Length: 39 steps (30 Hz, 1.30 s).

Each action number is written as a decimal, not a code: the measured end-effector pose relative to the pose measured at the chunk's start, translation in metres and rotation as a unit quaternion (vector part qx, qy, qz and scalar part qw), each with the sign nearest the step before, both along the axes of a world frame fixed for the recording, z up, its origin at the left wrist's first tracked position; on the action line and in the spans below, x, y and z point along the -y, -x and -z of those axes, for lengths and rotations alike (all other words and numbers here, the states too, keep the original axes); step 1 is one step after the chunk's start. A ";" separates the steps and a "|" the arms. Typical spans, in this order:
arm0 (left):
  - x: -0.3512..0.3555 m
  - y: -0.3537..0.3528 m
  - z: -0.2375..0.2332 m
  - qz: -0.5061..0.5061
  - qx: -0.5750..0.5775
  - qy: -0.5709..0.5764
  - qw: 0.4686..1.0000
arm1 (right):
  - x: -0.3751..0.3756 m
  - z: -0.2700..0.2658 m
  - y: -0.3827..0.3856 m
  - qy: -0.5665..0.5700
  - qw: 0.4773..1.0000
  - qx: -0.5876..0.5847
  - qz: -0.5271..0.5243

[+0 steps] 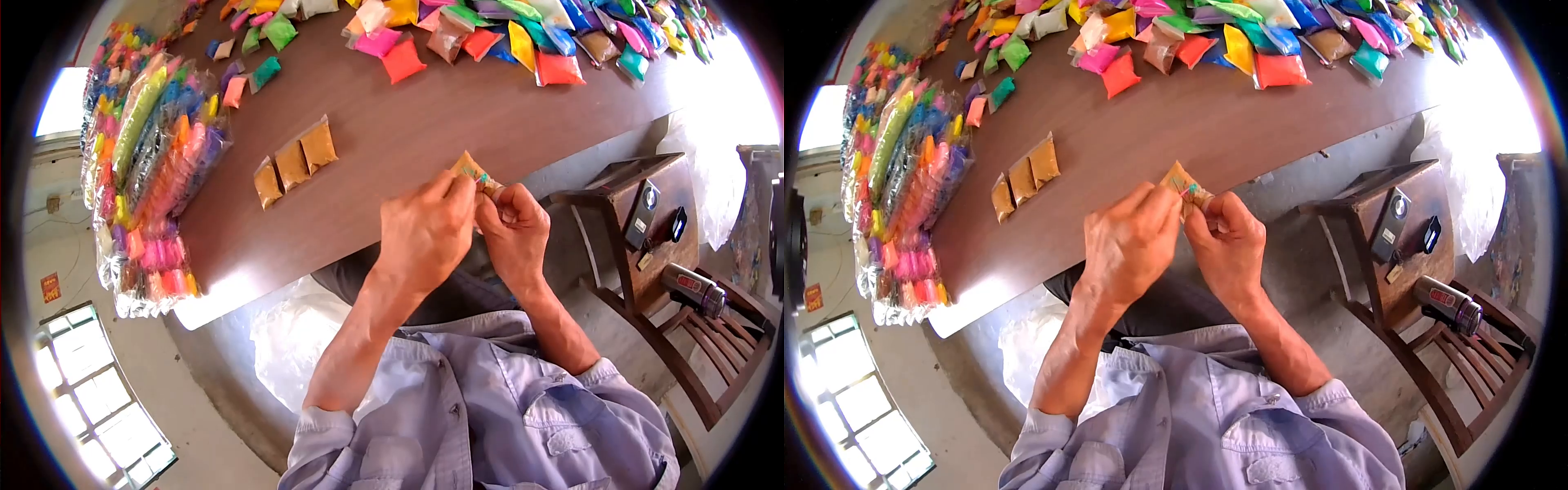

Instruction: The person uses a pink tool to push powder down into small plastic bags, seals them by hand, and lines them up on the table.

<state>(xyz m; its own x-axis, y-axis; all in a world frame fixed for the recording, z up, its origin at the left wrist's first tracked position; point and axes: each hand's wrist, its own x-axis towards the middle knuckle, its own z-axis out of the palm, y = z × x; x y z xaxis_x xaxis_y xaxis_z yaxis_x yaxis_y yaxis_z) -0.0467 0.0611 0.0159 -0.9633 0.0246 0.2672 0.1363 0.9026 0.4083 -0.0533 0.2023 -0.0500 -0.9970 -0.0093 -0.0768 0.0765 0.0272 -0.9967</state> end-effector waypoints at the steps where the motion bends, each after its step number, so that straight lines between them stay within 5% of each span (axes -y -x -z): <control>1: -0.002 0.000 0.004 0.002 -0.007 0.002 1.000 | 0.000 -0.001 0.000 -0.013 1.000 -0.019 -0.004; 12: 0.002 -0.003 -0.002 0.030 0.011 0.087 0.996 | 0.002 -0.005 -0.001 -0.034 0.999 -0.022 -0.001; 23: 0.002 0.000 -0.006 0.015 0.004 0.007 1.000 | 0.003 0.007 -0.003 -0.022 1.000 -0.017 0.005; 39: 0.003 0.006 -0.009 0.009 -0.015 0.065 0.998 | 0.002 -0.001 0.002 -0.036 0.999 -0.026 -0.001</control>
